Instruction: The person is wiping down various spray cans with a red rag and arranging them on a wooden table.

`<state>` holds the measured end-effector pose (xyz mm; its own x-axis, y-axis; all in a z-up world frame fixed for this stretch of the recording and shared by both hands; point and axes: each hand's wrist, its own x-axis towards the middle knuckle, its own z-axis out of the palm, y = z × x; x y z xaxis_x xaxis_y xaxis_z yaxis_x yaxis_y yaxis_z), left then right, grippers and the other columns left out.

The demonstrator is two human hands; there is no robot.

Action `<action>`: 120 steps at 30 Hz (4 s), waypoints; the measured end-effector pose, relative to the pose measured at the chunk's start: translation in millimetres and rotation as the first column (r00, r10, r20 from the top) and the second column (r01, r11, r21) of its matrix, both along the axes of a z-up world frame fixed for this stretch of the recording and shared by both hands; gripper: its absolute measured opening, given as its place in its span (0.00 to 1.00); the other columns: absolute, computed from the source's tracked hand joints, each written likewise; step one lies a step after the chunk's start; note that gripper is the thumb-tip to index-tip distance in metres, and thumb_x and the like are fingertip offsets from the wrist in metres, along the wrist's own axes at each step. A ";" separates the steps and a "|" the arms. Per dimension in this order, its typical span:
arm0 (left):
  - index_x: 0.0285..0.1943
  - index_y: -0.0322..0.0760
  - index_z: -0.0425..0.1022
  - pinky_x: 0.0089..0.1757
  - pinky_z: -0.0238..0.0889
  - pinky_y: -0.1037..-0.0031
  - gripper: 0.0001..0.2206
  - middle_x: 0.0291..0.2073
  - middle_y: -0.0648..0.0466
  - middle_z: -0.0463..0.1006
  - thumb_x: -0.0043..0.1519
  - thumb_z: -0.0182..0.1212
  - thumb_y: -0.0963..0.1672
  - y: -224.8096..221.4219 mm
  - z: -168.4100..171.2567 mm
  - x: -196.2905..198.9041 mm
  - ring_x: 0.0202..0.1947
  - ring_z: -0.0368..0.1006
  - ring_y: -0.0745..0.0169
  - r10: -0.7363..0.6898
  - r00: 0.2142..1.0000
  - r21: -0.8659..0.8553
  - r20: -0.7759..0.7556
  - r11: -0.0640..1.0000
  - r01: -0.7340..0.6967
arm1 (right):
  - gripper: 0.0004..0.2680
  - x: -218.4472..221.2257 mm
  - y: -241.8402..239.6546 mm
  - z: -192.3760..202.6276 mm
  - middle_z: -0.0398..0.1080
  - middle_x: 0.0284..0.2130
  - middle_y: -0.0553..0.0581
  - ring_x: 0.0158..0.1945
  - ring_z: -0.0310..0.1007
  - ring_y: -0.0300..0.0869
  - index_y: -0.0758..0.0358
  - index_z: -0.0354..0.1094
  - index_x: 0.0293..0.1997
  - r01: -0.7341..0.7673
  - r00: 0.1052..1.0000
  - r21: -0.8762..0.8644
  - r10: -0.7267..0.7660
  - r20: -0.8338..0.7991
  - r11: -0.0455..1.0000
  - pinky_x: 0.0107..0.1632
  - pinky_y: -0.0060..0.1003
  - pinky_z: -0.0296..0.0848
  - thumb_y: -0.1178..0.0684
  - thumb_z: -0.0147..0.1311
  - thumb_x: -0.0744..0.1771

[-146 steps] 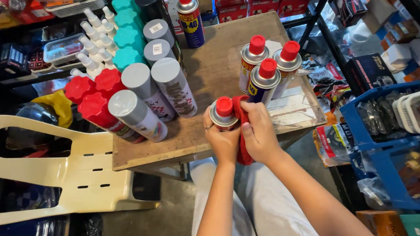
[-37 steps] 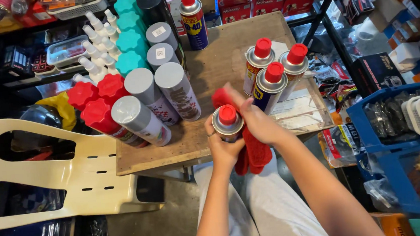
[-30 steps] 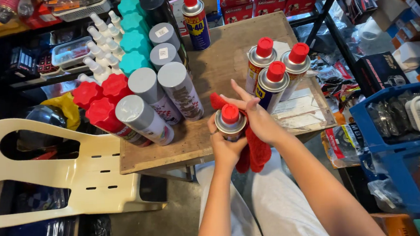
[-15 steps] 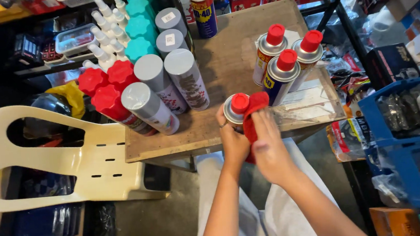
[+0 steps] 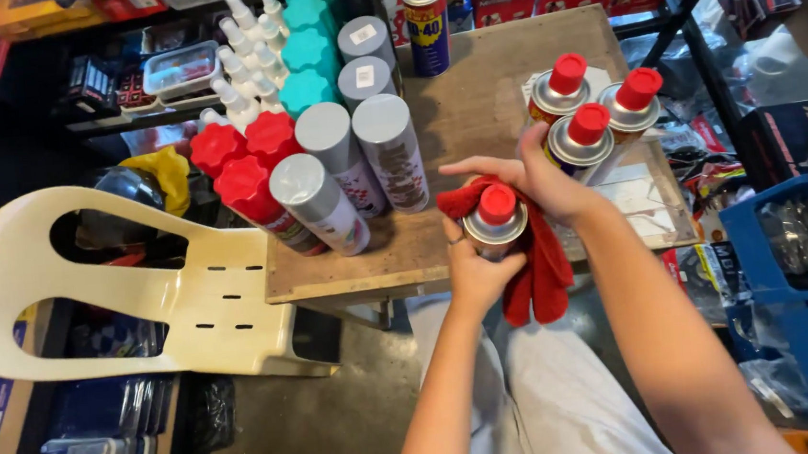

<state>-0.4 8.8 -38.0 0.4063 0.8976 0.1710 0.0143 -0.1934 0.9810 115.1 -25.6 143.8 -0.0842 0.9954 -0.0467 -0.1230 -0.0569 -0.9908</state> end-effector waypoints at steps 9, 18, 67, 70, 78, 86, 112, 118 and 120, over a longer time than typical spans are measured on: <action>0.69 0.37 0.55 0.62 0.61 0.54 0.46 0.61 0.43 0.66 0.38 0.77 0.40 -2.3 37.8 -15.1 0.64 0.67 0.39 -0.081 0.996 0.014 -0.035 0.997 0.082 | 0.44 -8.6 -32.2 -11.5 0.58 0.70 0.58 0.76 0.49 0.48 0.51 0.52 0.75 0.142 0.954 0.071 -0.156 0.255 0.987 0.77 0.46 0.36 0.17 0.00 0.60; 0.75 0.32 0.36 0.65 0.52 0.46 0.47 0.63 0.26 0.64 0.46 0.61 0.33 -24.8 58.7 -14.8 0.66 0.60 0.24 0.026 0.996 0.145 0.085 0.989 -0.038 | 0.41 -27.3 -79.9 -37.3 0.31 0.76 0.70 0.78 0.31 0.60 0.61 0.28 0.80 0.229 0.840 0.077 -0.237 0.488 0.970 0.75 0.54 0.31 0.23 -0.05 0.63; 0.58 0.38 0.65 0.56 0.65 0.53 0.35 0.48 0.39 0.80 0.40 0.77 0.39 -17.4 61.1 6.9 0.57 0.74 0.36 0.127 0.982 -0.057 0.141 0.991 -0.120 | 0.33 12.2 -38.0 -64.6 0.65 0.53 0.62 0.60 0.63 0.60 0.53 0.70 0.59 0.381 0.660 0.297 -0.483 0.576 0.875 0.66 0.55 0.59 0.24 0.14 0.67; 0.58 0.38 0.66 0.56 0.66 0.54 0.34 0.48 0.40 0.80 0.40 0.77 0.39 -16.7 61.2 4.0 0.57 0.75 0.38 0.133 0.983 -0.057 0.130 0.990 -0.127 | 0.33 12.0 -35.2 -66.7 0.67 0.53 0.58 0.60 0.65 0.55 0.50 0.72 0.57 0.390 0.690 0.273 -0.476 0.545 0.879 0.66 0.53 0.61 0.24 0.15 0.68; 0.59 0.37 0.65 0.58 0.62 0.51 0.36 0.51 0.38 0.78 0.39 0.77 0.38 -13.3 69.3 -5.3 0.59 0.72 0.34 -0.007 0.994 -0.059 0.106 0.998 0.014 | 0.32 11.1 -42.0 -63.6 0.65 0.40 0.60 0.49 0.68 0.52 0.51 0.71 0.57 0.413 0.691 0.290 -0.505 0.517 0.863 0.59 0.51 0.66 0.23 0.17 0.68; 0.61 0.39 0.65 0.59 0.60 0.51 0.37 0.52 0.40 0.78 0.38 0.77 0.37 -5.8 63.4 -5.4 0.60 0.71 0.36 -0.116 0.988 -0.088 0.104 0.988 0.125 | 0.30 6.3 -46.7 -60.4 0.64 0.37 0.63 0.46 0.68 0.58 0.55 0.70 0.54 0.430 0.641 0.360 -0.561 0.525 0.828 0.57 0.52 0.66 0.25 0.19 0.69; 0.54 0.41 0.70 0.60 0.60 0.56 0.37 0.51 0.46 0.79 0.31 0.75 0.35 1.4 49.7 -0.6 0.59 0.73 0.49 -0.287 0.925 -0.104 0.249 0.942 0.320 | 0.23 -3.4 -90.4 -68.6 0.63 0.36 0.58 0.44 0.69 0.52 0.54 0.70 0.54 0.489 0.524 0.404 -0.631 0.573 0.773 0.54 0.46 0.68 0.30 0.28 0.71; 0.76 0.49 0.52 0.67 0.11 0.39 0.54 0.71 0.46 0.65 0.35 0.77 0.40 25.9 83.5 -17.5 0.76 0.50 0.42 -0.479 0.878 -0.018 -0.017 0.878 0.479 | 0.22 -11.1 -92.5 -73.4 0.64 0.39 0.64 0.47 0.69 0.64 0.57 0.67 0.56 0.475 0.433 0.440 -0.638 0.637 0.762 0.53 0.54 0.68 0.32 0.29 0.72; 0.80 0.52 0.41 0.66 0.12 0.36 0.63 0.75 0.39 0.56 0.33 0.82 0.43 38.2 97.9 -19.5 0.77 0.42 0.35 -0.506 0.798 -0.078 -0.328 0.856 0.511 | 0.12 -18.9 -93.4 -70.1 0.66 0.40 0.70 0.45 0.69 0.70 0.63 0.66 0.58 0.438 0.270 0.467 -0.607 0.747 0.768 0.50 0.60 0.70 0.48 0.45 0.71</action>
<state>-19.9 47.0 59.9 0.8376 0.5446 -0.0424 0.2267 -0.2761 0.9340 96.2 -119.1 73.7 0.4531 0.8066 0.3795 0.7916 -0.1683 -0.5874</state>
